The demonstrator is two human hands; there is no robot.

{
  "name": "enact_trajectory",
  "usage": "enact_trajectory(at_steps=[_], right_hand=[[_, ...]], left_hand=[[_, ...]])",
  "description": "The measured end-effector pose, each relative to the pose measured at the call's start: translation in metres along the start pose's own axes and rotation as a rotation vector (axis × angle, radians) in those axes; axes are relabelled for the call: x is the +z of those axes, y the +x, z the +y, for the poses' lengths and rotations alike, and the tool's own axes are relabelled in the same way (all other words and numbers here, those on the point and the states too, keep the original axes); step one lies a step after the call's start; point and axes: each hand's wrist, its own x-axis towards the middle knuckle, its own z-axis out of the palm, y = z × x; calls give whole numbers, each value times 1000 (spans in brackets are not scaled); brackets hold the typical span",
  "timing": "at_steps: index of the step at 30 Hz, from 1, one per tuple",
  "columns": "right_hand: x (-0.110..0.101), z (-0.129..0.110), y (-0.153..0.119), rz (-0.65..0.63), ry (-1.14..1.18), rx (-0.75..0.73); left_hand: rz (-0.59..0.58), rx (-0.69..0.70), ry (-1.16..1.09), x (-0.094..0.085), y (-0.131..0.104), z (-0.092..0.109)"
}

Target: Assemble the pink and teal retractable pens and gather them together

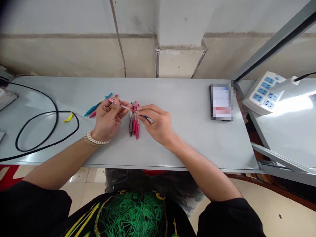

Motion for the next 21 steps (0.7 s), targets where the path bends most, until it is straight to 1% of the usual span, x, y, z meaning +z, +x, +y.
enact_trajectory(at_steps=[3, 6, 10, 12, 14, 16, 17, 21], right_hand=[[3, 2, -4, -8, 12, -31], [5, 2, -5, -30, 39, -86], [4, -1, -4, 18, 3, -103], [4, -2, -3, 18, 4, -42], [4, -2, -4, -34, 32, 77], [6, -2, -5, -77, 58, 170], [6, -2, -5, -81, 64, 175], [4, -2, -2, -43, 9, 42]], left_hand=[[-39, -26, 11, 2, -5, -3], [-37, -46, 45, 3, -6, -5], [-30, -43, -13, 3, -6, -5], [-54, -53, -42, 3, -6, -6], [-64, -51, -45, 4, -6, -6], [-46, -49, -24, 4, -6, -5], [-29, -49, -7, 4, -5, -5], [36, -46, 48, 4, -3, -1]])
